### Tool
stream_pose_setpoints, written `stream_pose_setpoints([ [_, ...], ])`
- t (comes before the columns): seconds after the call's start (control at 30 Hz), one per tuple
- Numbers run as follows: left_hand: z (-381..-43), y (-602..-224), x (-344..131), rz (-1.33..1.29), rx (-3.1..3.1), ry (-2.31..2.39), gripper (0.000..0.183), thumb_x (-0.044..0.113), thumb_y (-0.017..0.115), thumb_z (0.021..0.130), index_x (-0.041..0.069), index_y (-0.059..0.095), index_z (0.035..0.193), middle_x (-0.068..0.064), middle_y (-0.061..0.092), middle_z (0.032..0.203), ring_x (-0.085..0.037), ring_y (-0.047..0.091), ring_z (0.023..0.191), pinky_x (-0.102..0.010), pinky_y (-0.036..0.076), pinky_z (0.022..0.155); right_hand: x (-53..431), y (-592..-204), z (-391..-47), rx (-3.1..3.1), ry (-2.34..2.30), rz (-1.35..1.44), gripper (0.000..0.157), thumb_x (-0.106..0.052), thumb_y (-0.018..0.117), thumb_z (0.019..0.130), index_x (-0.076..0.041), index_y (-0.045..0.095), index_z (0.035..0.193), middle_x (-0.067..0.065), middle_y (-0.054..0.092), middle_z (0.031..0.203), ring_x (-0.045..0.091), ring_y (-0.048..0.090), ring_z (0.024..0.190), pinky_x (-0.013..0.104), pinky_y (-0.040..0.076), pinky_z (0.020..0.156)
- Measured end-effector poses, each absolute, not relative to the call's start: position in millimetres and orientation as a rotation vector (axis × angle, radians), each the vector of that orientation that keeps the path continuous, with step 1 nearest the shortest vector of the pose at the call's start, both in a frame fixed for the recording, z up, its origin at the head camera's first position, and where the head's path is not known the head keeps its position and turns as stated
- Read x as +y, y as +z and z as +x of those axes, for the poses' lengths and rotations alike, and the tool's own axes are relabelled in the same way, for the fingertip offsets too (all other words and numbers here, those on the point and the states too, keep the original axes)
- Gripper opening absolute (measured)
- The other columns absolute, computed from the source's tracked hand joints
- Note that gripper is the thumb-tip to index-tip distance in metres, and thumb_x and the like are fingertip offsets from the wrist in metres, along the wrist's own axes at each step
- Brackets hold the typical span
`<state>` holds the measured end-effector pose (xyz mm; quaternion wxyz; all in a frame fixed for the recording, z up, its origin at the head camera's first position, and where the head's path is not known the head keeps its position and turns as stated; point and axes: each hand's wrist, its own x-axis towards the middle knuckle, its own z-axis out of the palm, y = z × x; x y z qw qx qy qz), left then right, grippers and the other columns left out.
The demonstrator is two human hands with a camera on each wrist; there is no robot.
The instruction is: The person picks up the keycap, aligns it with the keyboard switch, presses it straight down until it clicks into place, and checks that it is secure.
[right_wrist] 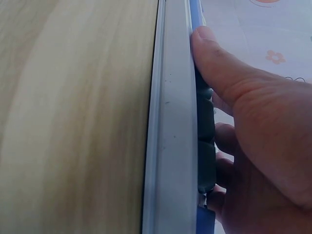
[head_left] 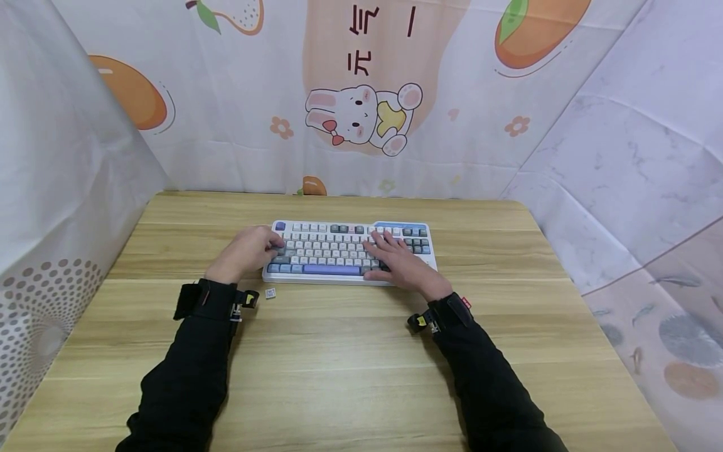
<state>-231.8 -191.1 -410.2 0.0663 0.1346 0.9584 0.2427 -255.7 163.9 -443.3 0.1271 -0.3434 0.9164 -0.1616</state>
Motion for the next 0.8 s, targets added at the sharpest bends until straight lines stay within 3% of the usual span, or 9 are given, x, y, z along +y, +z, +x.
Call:
stream_pose_setpoints([
  [0.8, -230.8, -410.7, -189.4, 0.404, 2.869, 0.759, 0.024, -0.005, 0.065, 0.095, -0.004, 0.074, 0.117, -0.019, 0.067, 0.118, -0.028, 0.061, 0.096, -0.044, 0.052, 0.084, 163.5, -443.2, -255.2, 2.674, -0.444, -0.993, 0.079, -0.053, 0.056, 0.100, -0.016, 0.025, 0.162, 0.012, 0.007, 0.169, 0.033, -0.002, 0.154, 0.053, 0.003, 0.123],
])
